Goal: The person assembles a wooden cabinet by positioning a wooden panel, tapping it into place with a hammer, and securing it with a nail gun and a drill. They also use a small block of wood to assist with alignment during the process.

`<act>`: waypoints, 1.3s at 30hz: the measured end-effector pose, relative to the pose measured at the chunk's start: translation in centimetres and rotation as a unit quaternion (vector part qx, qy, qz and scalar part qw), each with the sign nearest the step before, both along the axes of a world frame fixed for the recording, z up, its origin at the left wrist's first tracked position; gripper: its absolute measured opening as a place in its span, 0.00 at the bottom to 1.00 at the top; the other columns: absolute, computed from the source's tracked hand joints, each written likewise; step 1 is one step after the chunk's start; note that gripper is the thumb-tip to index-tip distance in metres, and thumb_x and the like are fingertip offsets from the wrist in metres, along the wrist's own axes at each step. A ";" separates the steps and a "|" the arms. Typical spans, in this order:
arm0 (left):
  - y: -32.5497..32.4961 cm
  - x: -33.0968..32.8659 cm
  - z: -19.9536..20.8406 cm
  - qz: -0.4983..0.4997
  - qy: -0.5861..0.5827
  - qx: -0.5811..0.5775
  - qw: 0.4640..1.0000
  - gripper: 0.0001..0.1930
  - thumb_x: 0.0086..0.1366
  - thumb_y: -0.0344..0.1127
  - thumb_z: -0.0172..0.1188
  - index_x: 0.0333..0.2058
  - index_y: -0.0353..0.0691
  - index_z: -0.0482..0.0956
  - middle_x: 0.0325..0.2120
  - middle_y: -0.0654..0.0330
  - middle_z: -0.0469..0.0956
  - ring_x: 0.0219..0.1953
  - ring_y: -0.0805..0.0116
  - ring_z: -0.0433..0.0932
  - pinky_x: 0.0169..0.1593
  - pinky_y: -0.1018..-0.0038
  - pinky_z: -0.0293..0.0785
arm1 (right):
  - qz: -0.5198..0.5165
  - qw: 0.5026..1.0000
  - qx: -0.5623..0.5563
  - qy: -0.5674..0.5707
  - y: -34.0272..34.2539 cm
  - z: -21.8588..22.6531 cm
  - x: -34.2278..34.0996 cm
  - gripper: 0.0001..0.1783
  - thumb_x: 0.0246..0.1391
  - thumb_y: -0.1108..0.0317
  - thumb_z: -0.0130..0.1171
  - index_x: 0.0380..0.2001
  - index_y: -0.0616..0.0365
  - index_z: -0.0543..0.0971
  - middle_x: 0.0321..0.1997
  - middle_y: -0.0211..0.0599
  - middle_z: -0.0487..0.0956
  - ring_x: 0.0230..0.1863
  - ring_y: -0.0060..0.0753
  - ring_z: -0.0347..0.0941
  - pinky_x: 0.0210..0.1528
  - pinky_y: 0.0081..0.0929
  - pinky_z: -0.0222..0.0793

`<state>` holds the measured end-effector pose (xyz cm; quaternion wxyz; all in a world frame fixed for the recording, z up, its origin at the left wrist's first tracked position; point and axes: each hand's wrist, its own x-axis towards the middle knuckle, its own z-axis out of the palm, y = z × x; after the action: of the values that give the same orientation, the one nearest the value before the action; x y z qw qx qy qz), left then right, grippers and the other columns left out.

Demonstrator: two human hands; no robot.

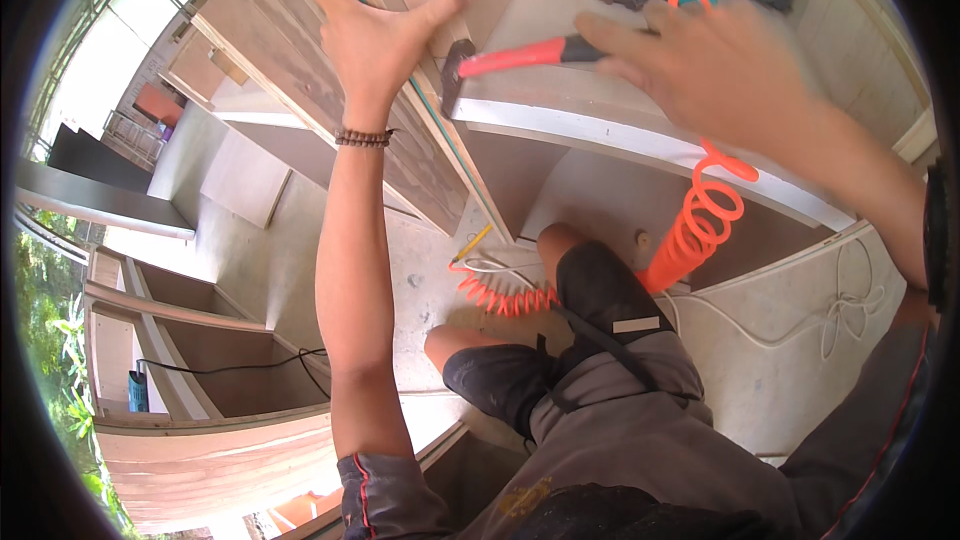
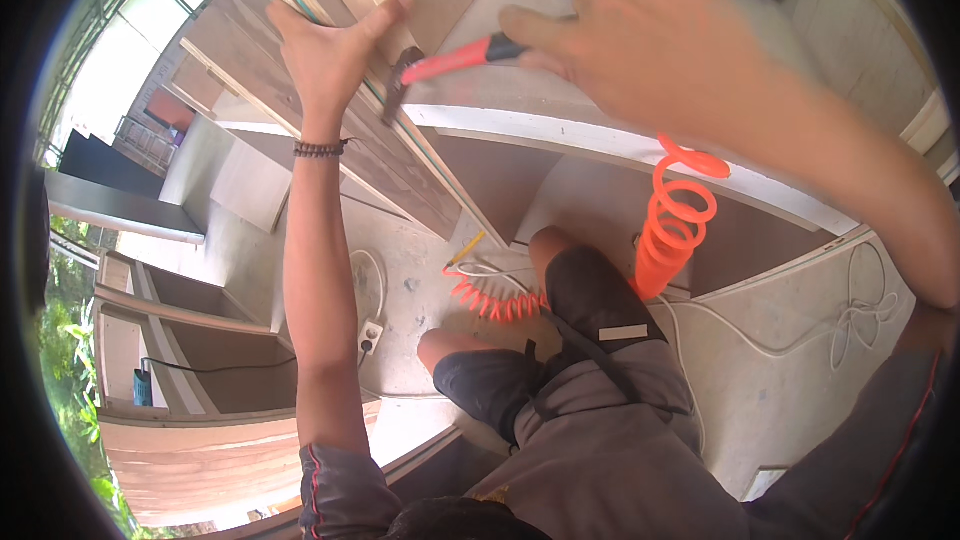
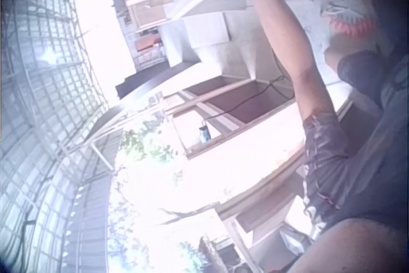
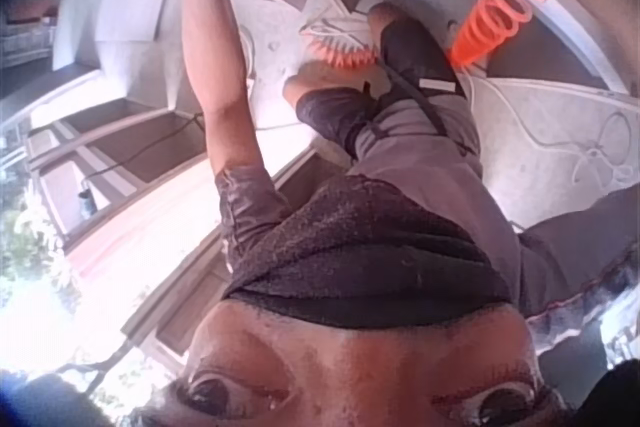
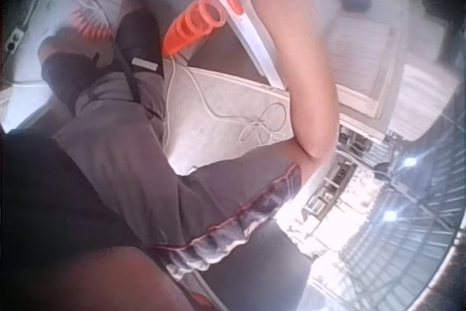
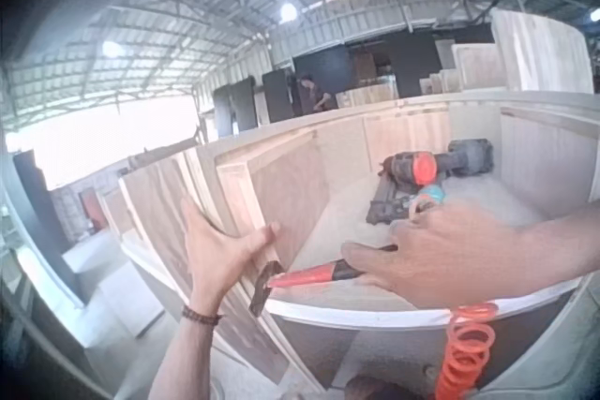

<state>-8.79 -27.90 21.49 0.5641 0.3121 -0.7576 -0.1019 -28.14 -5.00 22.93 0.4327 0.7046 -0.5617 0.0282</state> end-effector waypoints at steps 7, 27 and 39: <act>0.1 0.4 0.0 -0.005 0.001 0.006 1.000 0.53 0.36 0.62 0.82 0.44 0.25 0.62 0.34 0.41 0.80 0.35 0.53 0.84 0.40 0.63 0.82 | 0.019 0.999 0.045 0.005 3.0 -0.5 2.9 0.25 0.56 0.48 0.66 0.56 0.39 0.79 0.28 0.30 0.75 0.25 0.33 0.72 0.23 0.30 0.65; 0.7 0.5 -0.1 -0.051 0.033 -0.082 0.995 0.50 0.44 0.50 0.82 0.58 0.27 0.64 0.49 0.41 0.78 0.52 0.52 0.80 0.57 0.62 0.76 | 0.011 0.731 0.504 -0.460 18.2 -27.7 7.4 0.19 0.62 0.51 0.59 0.37 0.56 0.86 0.45 0.47 0.80 0.50 0.50 0.78 0.47 0.47 0.74; 0.2 0.9 -0.3 -0.052 0.018 -0.035 0.998 0.54 0.46 0.54 0.81 0.57 0.23 0.57 0.47 0.40 0.79 0.49 0.54 0.82 0.55 0.65 0.79 | 0.104 0.636 0.631 -0.432 16.9 -29.4 5.9 0.17 0.58 0.57 0.64 0.45 0.57 0.84 0.45 0.45 0.77 0.50 0.52 0.76 0.52 0.46 0.72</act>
<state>-7.94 -27.69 21.23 0.5821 0.2500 -0.7659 -0.1099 -22.20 11.95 -6.50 -0.4150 0.7676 -0.4882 0.0128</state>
